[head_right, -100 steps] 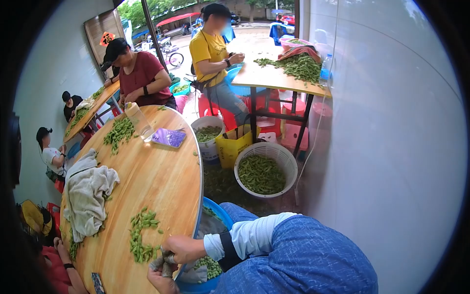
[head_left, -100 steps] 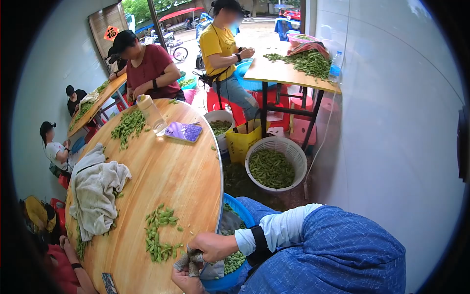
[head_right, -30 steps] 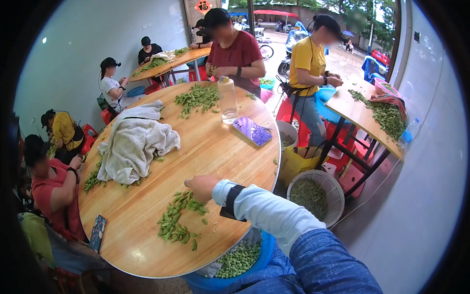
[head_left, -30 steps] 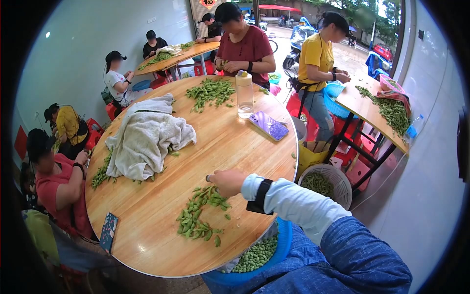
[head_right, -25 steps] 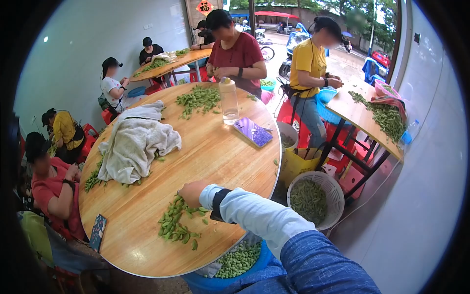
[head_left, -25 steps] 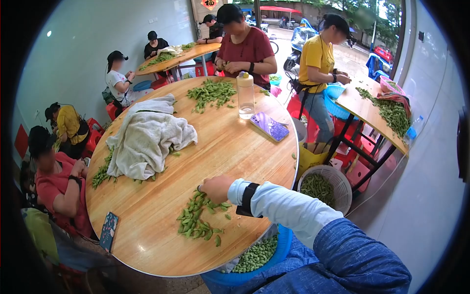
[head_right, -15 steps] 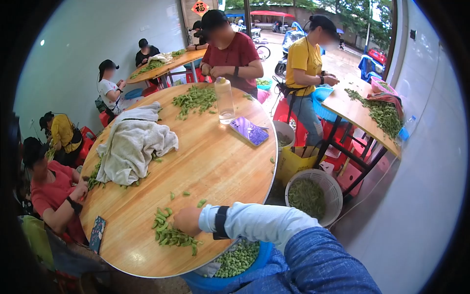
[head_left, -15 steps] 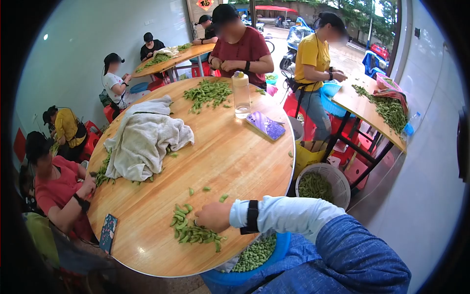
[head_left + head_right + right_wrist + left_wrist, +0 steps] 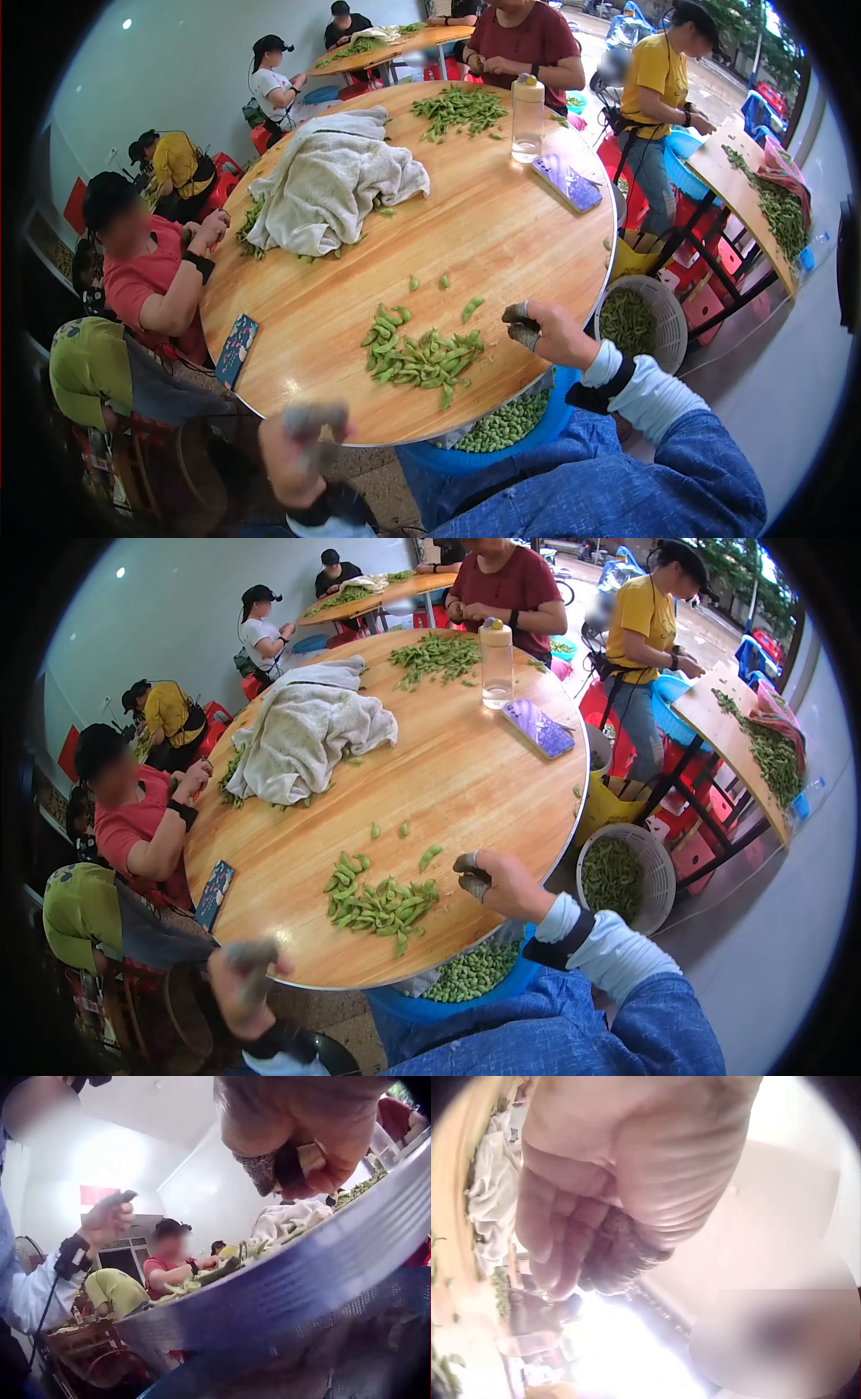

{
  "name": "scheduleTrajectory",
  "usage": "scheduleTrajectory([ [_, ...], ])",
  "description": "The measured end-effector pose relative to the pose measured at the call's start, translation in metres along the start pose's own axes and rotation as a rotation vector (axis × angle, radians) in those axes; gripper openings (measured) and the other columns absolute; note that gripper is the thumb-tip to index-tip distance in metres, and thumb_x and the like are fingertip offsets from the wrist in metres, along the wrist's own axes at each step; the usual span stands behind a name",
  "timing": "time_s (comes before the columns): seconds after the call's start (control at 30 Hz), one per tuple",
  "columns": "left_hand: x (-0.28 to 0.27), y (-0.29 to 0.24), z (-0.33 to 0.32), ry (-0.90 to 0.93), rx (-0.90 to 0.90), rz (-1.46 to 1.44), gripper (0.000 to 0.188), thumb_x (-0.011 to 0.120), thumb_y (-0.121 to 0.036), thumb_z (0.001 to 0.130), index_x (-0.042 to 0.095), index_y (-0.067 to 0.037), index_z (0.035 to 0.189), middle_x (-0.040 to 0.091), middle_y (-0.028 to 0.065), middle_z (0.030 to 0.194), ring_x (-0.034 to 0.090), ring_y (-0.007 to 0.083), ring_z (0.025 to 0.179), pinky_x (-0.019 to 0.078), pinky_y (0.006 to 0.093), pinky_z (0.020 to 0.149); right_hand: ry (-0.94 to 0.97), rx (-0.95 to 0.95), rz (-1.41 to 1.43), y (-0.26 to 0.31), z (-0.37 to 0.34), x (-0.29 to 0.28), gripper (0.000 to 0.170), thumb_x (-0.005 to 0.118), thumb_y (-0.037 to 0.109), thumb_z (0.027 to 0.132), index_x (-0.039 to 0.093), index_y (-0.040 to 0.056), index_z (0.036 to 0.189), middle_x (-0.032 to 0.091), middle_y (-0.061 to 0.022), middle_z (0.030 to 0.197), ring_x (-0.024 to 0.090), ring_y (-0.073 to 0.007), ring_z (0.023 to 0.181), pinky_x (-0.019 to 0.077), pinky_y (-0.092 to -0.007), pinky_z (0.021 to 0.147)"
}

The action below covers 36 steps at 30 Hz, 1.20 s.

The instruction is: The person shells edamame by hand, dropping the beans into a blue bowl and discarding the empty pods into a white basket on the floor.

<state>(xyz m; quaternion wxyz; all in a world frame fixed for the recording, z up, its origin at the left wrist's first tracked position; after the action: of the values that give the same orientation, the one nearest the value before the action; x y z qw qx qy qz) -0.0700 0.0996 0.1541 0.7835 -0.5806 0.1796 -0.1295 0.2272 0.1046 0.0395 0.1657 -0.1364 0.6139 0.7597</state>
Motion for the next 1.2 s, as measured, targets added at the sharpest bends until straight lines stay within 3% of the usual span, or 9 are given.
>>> scheduleTrajectory([
  [0.03,-0.003,0.03,0.015,-0.135,-0.24,0.093,0.023,0.065,-0.012,0.077,0.059,0.005,0.091,0.063,0.0111,0.08,0.06,0.0159,0.07,0.0479,0.026,0.067,-0.027,0.001,-0.04,-0.002,-0.004,0.002,0.017,0.057,0.001,0.074,0.058,0.001,0.092,0.058,-0.0174,0.083,0.057,-0.0312,0.077,0.0461,-0.0349,0.067],
  [0.07,0.006,0.045,0.038,-0.091,-0.211,0.143,0.018,0.064,-0.007,0.075,0.059,0.003,0.088,0.061,0.0083,0.072,0.057,0.014,0.061,0.0448,0.0245,0.057,-0.059,0.002,-0.081,-0.006,-0.007,0.004,0.017,0.058,0.001,0.074,0.058,0.0011,0.092,0.058,-0.0172,0.082,0.057,-0.0312,0.077,0.0462,-0.035,0.066],
  [0.17,0.028,0.104,0.083,0.03,-0.258,0.16,0.018,0.064,-0.005,0.076,0.06,0.004,0.091,0.063,0.0101,0.079,0.059,0.0131,0.069,0.0474,0.0244,0.065,-0.15,-0.14,-0.181,-0.015,-0.016,0.012,0.019,0.06,0.002,0.075,0.058,0.0021,0.093,0.057,-0.0161,0.081,0.057,-0.0311,0.077,0.0467,-0.0345,0.067],
  [0.27,0.049,0.132,0.121,0.112,-0.099,0.518,0.02,0.066,-0.014,0.075,0.06,0.003,0.085,0.063,0.0129,0.074,0.061,0.0186,0.067,0.0476,0.0295,0.061,-0.215,-0.216,-0.148,-0.011,-0.02,0.009,0.019,0.064,0.005,0.074,0.058,0.0028,0.092,0.056,-0.0137,0.079,0.057,-0.0287,0.073,0.0465,-0.0335,0.063],
  [0.4,0.073,0.138,0.134,0.209,-0.182,1.347,0.032,0.063,-0.034,0.072,0.06,-0.003,0.073,0.061,0.0153,0.07,0.06,0.0319,0.068,0.0454,0.0424,0.057,-0.168,-0.144,-0.103,-0.017,-0.019,0.01,0.02,0.063,0.005,0.075,0.058,0.0027,0.094,0.056,-0.0148,0.083,0.056,-0.0305,0.077,0.0466,-0.0349,0.066],
  [0.5,0.083,0.151,0.128,0.232,-0.111,1.443,0.026,0.063,-0.029,0.072,0.061,-0.004,0.074,0.061,0.0145,0.071,0.061,0.0303,0.067,0.0464,0.042,0.058,-0.14,-0.128,-0.107,-0.015,-0.018,0.011,0.021,0.062,0.005,0.075,0.057,0.0025,0.095,0.056,-0.0155,0.086,0.055,-0.0316,0.079,0.0467,-0.0354,0.067],
  [0.73,0.123,0.119,0.134,0.248,0.175,1.182,0.024,0.062,-0.026,0.072,0.058,-0.002,0.071,0.058,0.0194,0.071,0.056,0.0347,0.072,0.0442,0.043,0.061,-0.172,-0.16,-0.054,-0.02,-0.02,0.014,0.022,0.061,0.004,0.074,0.058,0.0031,0.096,0.056,-0.0158,0.085,0.055,-0.0324,0.079,0.0464,-0.0355,0.067],
  [0.83,0.162,0.132,0.133,0.451,0.029,0.97,0.019,0.06,-0.021,0.073,0.056,-0.003,0.073,0.057,0.0191,0.076,0.057,0.0364,0.076,0.0439,0.0454,0.064,-0.206,-0.13,-0.069,-0.015,-0.022,0.008,0.022,0.06,0.003,0.074,0.057,0.0028,0.096,0.056,-0.016,0.085,0.055,-0.0325,0.079,0.0462,-0.0357,0.067],
  [1.2,0.154,0.143,0.131,0.335,0.051,0.849,0.012,0.057,-0.007,0.073,0.055,0.002,0.08,0.059,0.0199,0.07,0.058,0.036,0.068,0.0464,0.04,0.062,-0.191,-0.118,-0.092,-0.012,-0.02,0.004,0.019,0.06,0.004,0.076,0.057,0.0012,0.095,0.057,-0.0135,0.084,0.056,-0.0265,0.078,0.0459,-0.033,0.068],
])
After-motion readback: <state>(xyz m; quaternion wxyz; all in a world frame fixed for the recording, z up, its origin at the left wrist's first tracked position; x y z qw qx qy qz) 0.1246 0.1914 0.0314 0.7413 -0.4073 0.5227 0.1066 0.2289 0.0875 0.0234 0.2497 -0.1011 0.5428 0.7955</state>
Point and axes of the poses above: each hand's wrist, its own z-axis towards the middle knuckle, its own x-axis out of the palm, y = z × x, the point moved 9 cm from there along z, towards the middle knuckle
